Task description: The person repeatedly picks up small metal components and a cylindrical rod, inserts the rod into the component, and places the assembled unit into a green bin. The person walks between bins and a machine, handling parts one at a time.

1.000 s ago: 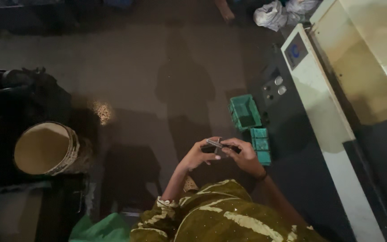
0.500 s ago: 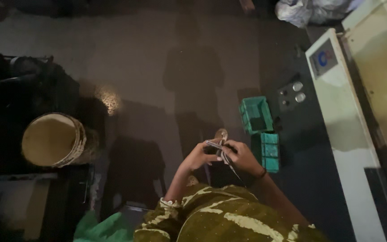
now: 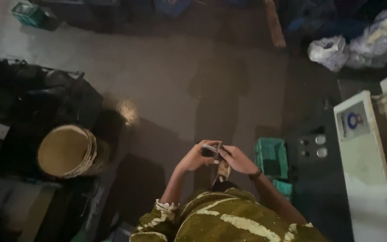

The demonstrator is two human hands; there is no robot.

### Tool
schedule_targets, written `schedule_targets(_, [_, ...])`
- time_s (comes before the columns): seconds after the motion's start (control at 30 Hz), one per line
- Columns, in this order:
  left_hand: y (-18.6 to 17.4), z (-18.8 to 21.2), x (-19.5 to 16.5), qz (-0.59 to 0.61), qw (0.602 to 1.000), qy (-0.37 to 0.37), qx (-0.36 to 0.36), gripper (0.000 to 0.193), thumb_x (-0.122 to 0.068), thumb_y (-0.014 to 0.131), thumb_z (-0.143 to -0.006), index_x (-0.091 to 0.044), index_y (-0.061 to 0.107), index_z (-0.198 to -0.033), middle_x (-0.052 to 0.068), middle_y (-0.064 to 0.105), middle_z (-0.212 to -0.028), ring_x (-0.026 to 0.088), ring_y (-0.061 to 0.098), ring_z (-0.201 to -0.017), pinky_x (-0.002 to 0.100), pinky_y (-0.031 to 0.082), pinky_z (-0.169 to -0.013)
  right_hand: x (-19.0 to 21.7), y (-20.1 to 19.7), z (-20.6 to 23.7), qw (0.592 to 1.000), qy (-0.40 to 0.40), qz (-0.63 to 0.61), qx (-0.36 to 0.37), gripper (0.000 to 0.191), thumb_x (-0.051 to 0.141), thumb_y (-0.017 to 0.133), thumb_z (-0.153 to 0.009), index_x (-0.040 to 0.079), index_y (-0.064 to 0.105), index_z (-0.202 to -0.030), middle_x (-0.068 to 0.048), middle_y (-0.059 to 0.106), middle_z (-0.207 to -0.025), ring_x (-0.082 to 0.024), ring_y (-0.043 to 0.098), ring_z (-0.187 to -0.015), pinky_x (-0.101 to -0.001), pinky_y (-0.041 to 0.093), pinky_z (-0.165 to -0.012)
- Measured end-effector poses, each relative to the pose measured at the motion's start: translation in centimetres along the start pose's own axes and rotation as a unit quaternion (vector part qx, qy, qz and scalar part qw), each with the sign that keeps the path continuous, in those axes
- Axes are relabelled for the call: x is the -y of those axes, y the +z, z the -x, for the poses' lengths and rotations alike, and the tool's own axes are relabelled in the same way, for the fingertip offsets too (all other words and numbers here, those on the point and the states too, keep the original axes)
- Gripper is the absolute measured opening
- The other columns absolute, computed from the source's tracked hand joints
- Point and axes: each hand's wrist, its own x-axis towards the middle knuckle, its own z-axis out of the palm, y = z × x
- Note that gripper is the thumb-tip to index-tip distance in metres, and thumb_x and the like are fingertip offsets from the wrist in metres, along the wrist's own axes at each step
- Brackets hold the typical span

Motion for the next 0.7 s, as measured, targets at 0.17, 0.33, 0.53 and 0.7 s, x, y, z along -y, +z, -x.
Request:
schedule_targets(0.17, [-0.2,-8.5,-2.3,0.052,0.997,-0.057,-0.014,0.074,-0.013,0.086,-0.072,-0.014,0.058,-0.14,0.01,0.057,-0.137,0.026,0.064,-0.117,0.039,0.06,-0.09,-0.9,-7.8,-5.1,0.999,0.003,0.038,-0.009,0.037,0.035,0.057,-0.104,0.0,0.069,-0.106,-0.007,0.064,-0.076,-0.014,0.058,-0.068,-0.0322,0.048,-0.064])
schedule_targets(0.33, [0.2,-15.4,-3.0,-0.003,0.999,0.039,0.011,0.073,-0.012,0.088,-0.072,-0.014,0.062,-0.14,0.012,0.057,-0.141,0.028,0.058,-0.13,0.041,0.049,-0.11,-3.3,-13.5,-7.4,1.0,0.0,0.027,-0.013,0.043,0.043,0.065,-0.097,0.001,0.071,-0.104,-0.003,0.064,-0.07,-0.013,0.053,-0.065,-0.033,0.047,-0.06])
schedule_targets(0.53, [0.3,-20.0,-4.0,-0.023,0.997,0.07,0.023,0.072,-0.01,0.087,-0.072,-0.016,0.062,-0.139,0.012,0.054,-0.142,0.03,0.056,-0.132,0.045,0.049,-0.112,-4.9,-17.0,-9.2,0.999,-0.004,-0.047,0.018,0.041,0.041,0.065,-0.096,0.002,0.073,-0.109,0.0,0.073,-0.075,-0.009,0.063,-0.071,-0.0286,0.051,-0.068])
schedule_targets(0.7, [-1.5,-21.0,-2.7,-0.049,0.998,0.043,-0.013,0.07,-0.011,0.087,-0.074,-0.016,0.063,-0.14,0.012,0.056,-0.143,0.03,0.056,-0.133,0.044,0.047,-0.113,-4.9,-17.2,-12.1,0.998,0.012,-0.062,0.03,0.033,0.033,0.069,-0.096,0.001,0.074,-0.103,-0.001,0.073,-0.077,-0.007,0.06,-0.072,-0.0287,0.048,-0.066])
